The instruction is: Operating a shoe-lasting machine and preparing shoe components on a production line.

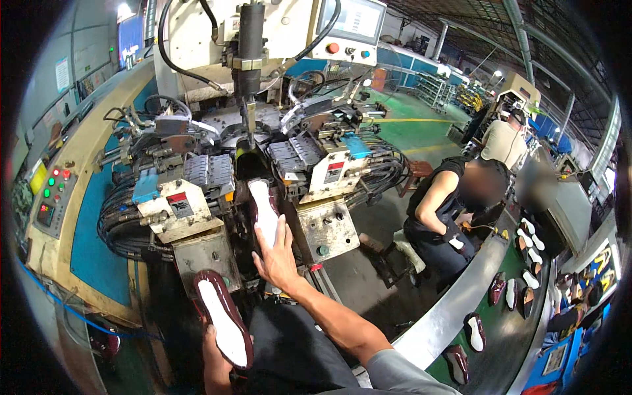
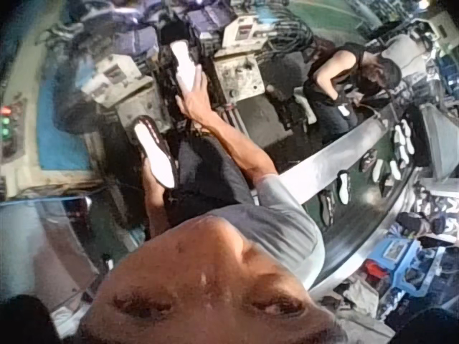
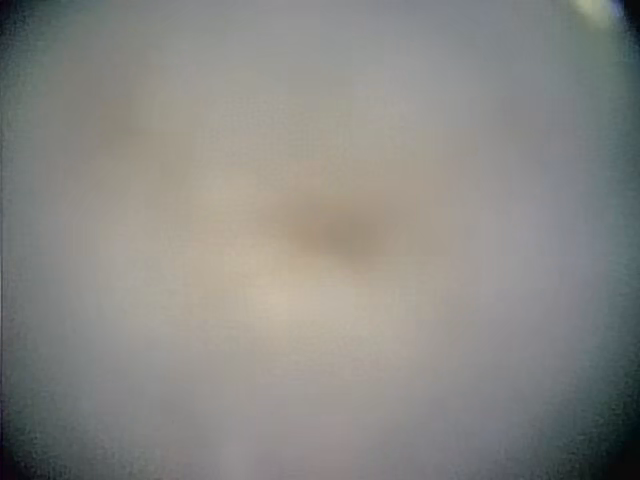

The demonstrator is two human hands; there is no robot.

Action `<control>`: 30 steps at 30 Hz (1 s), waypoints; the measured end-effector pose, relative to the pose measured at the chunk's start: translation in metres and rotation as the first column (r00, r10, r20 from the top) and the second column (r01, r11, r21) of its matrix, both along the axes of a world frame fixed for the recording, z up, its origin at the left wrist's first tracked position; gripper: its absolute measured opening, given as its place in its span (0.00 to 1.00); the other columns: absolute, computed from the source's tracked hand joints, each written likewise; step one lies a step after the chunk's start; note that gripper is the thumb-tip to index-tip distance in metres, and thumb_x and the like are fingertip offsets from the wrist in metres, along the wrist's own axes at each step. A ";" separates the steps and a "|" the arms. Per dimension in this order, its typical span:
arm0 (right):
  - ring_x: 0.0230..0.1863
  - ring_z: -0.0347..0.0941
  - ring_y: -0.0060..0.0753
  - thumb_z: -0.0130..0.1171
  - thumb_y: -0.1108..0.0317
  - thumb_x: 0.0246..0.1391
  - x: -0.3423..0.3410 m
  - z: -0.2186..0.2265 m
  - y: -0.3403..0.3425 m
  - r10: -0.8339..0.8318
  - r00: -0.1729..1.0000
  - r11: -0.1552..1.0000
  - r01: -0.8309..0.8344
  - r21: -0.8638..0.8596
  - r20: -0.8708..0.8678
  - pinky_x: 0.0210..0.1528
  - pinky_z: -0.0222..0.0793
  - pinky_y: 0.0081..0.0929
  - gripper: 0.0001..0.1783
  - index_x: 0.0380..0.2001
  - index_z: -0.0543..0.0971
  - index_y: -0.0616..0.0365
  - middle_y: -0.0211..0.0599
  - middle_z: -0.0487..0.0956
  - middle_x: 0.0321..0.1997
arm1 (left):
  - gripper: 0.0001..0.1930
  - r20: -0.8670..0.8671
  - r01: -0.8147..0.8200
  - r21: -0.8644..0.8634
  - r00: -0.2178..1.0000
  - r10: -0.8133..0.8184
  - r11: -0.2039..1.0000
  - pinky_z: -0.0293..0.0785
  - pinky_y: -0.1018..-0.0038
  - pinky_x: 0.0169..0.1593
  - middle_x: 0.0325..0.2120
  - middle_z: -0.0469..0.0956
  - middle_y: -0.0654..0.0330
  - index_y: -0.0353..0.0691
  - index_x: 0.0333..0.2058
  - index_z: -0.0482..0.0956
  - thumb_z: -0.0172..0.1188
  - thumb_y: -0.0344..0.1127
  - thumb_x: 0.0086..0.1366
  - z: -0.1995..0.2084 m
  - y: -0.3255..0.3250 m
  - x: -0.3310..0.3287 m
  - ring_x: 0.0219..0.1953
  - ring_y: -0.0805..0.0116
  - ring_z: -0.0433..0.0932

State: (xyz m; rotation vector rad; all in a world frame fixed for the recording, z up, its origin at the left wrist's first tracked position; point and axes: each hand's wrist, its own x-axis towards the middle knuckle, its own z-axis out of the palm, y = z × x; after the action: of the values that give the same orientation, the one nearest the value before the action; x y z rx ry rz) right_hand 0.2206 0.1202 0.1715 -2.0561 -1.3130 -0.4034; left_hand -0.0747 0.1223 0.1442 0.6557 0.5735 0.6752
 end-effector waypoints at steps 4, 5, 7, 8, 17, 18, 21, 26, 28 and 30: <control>0.78 0.42 0.92 0.67 0.64 0.63 -0.007 -0.013 -0.010 0.049 0.999 0.999 -0.049 -0.013 0.000 0.79 0.50 0.69 0.42 0.77 0.65 0.56 0.84 0.43 0.80 | 0.41 0.003 0.076 -0.094 0.997 -0.076 0.993 0.86 0.40 0.47 0.62 0.77 0.53 0.55 0.73 0.63 0.59 0.66 0.69 -0.020 -0.015 -0.024 0.54 0.46 0.82; 0.79 0.42 0.93 0.67 0.65 0.63 -0.005 -0.015 -0.009 0.046 0.999 0.999 -0.045 -0.029 0.014 0.79 0.50 0.69 0.41 0.77 0.65 0.56 0.85 0.44 0.80 | 0.37 0.022 0.089 -0.060 0.996 -0.087 0.994 0.85 0.38 0.51 0.60 0.77 0.54 0.57 0.73 0.62 0.58 0.61 0.71 -0.022 -0.019 -0.027 0.57 0.47 0.81; 0.79 0.42 0.93 0.66 0.65 0.63 -0.003 -0.021 -0.004 0.046 0.999 0.998 -0.045 -0.052 0.015 0.79 0.50 0.69 0.41 0.77 0.65 0.56 0.85 0.44 0.80 | 0.37 0.010 0.091 -0.083 0.996 -0.090 0.992 0.85 0.38 0.50 0.61 0.77 0.54 0.55 0.73 0.64 0.58 0.63 0.71 -0.035 -0.022 -0.026 0.55 0.47 0.81; 0.79 0.42 0.93 0.66 0.65 0.63 -0.003 -0.026 0.000 0.037 0.999 0.997 -0.034 -0.070 0.033 0.79 0.50 0.69 0.41 0.77 0.65 0.56 0.85 0.44 0.80 | 0.37 0.006 0.090 -0.103 0.996 -0.090 0.991 0.85 0.39 0.49 0.61 0.77 0.54 0.54 0.72 0.65 0.58 0.64 0.71 -0.042 -0.023 -0.027 0.54 0.47 0.82; 0.77 0.42 0.95 0.62 0.65 0.64 0.067 -0.002 0.086 0.028 0.995 0.996 -0.019 -0.085 0.098 0.82 0.40 0.71 0.40 0.76 0.63 0.65 0.91 0.46 0.77 | 0.35 0.047 0.196 -0.031 0.980 -0.195 0.980 0.84 0.42 0.56 0.66 0.72 0.49 0.48 0.77 0.55 0.52 0.50 0.77 -0.026 -0.012 0.024 0.59 0.48 0.81; 0.77 0.43 0.95 0.60 0.65 0.65 0.076 -0.004 0.101 0.047 0.995 0.997 -0.042 -0.062 0.089 0.81 0.42 0.71 0.40 0.77 0.62 0.64 0.90 0.45 0.78 | 0.38 0.073 0.239 -0.030 0.969 -0.237 0.970 0.82 0.49 0.62 0.69 0.69 0.48 0.46 0.80 0.52 0.52 0.48 0.77 -0.024 -0.009 0.027 0.63 0.51 0.78; 0.77 0.44 0.93 0.59 0.67 0.67 0.082 0.019 0.128 0.041 0.999 0.991 -0.045 -0.126 -0.031 0.75 0.61 0.71 0.40 0.79 0.58 0.55 0.86 0.44 0.79 | 0.41 -0.017 0.198 0.023 0.980 -0.198 0.980 0.69 0.56 0.72 0.73 0.65 0.51 0.39 0.80 0.50 0.54 0.48 0.76 -0.054 -0.001 0.035 0.70 0.56 0.71; 0.75 0.46 0.97 0.59 0.72 0.62 0.083 0.019 0.142 -0.020 0.994 0.990 0.035 -0.135 0.110 0.70 0.68 0.72 0.41 0.77 0.61 0.53 0.86 0.46 0.78 | 0.41 -0.090 0.206 -0.027 0.974 -0.208 0.978 0.59 0.62 0.77 0.76 0.62 0.52 0.35 0.80 0.49 0.53 0.47 0.77 -0.061 0.014 0.061 0.76 0.58 0.63; 0.74 0.49 0.98 0.58 0.73 0.60 0.082 0.031 0.145 -0.012 0.998 0.988 0.022 -0.150 0.064 0.72 0.64 0.73 0.41 0.77 0.61 0.55 0.87 0.46 0.78 | 0.40 -0.086 0.227 0.006 0.970 -0.226 0.974 0.57 0.61 0.78 0.76 0.61 0.52 0.35 0.80 0.49 0.53 0.46 0.78 -0.048 0.019 0.073 0.77 0.58 0.61; 0.72 0.51 0.99 0.58 0.72 0.61 0.086 0.036 0.146 0.008 0.992 0.998 0.000 -0.069 0.125 0.74 0.59 0.73 0.39 0.75 0.63 0.59 0.92 0.49 0.75 | 0.41 -0.057 0.241 0.033 0.969 -0.239 0.970 0.56 0.61 0.78 0.76 0.61 0.52 0.35 0.80 0.48 0.53 0.45 0.78 -0.051 0.024 0.081 0.77 0.59 0.61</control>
State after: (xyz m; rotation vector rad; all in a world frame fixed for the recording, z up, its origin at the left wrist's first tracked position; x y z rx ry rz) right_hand 0.3068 0.2660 0.2075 -2.1142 -1.4225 -0.4984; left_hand 0.0064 0.1460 0.0928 0.7680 0.5195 0.4441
